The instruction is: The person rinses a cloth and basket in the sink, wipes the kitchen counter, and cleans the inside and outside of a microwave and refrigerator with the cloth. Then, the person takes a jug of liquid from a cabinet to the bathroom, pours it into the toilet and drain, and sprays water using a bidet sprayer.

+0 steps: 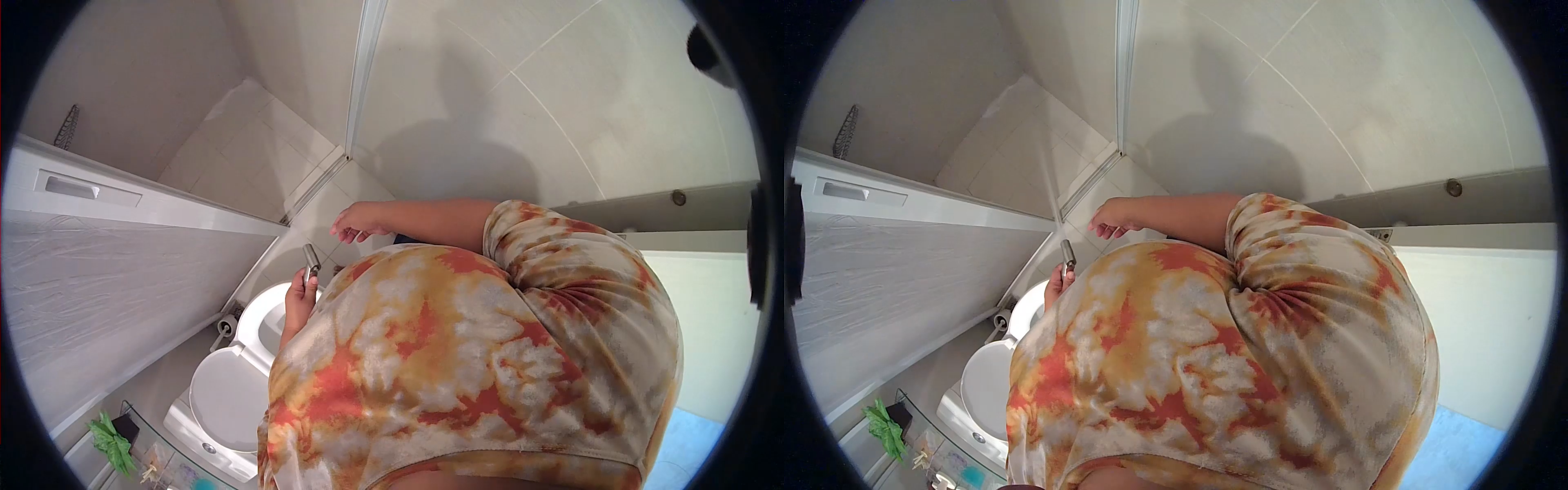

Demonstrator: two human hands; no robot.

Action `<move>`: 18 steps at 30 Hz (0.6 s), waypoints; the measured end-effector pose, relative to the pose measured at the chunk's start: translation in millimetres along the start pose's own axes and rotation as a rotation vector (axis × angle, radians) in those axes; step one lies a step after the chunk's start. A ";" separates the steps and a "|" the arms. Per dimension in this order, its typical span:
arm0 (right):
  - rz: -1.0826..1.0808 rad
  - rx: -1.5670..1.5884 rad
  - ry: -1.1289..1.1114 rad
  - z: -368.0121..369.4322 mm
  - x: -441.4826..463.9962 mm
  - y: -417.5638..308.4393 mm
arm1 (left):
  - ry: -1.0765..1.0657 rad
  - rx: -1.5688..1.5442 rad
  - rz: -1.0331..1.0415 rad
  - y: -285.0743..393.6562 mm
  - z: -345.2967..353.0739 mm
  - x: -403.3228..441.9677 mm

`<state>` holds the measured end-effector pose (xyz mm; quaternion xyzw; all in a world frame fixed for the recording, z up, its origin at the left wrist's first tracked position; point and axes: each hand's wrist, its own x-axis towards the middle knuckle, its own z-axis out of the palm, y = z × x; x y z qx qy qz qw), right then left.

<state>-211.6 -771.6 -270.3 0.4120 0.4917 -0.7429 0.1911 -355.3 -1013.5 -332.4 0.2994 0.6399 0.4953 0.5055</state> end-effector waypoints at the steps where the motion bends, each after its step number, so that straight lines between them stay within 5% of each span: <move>1: 0.004 -0.004 0.003 0.3 0.7 0.0 | 0.001 0.000 -0.002 -1.5 -0.5 0.0; 7: 0.018 -0.002 0.007 1.1 3.0 3.6 | 0.143 -0.029 -0.058 16.8 -6.4 1.9; 18: 0.023 -0.031 0.011 3.1 0.5 2.5 | 0.069 -0.006 -0.039 14.3 -9.0 2.7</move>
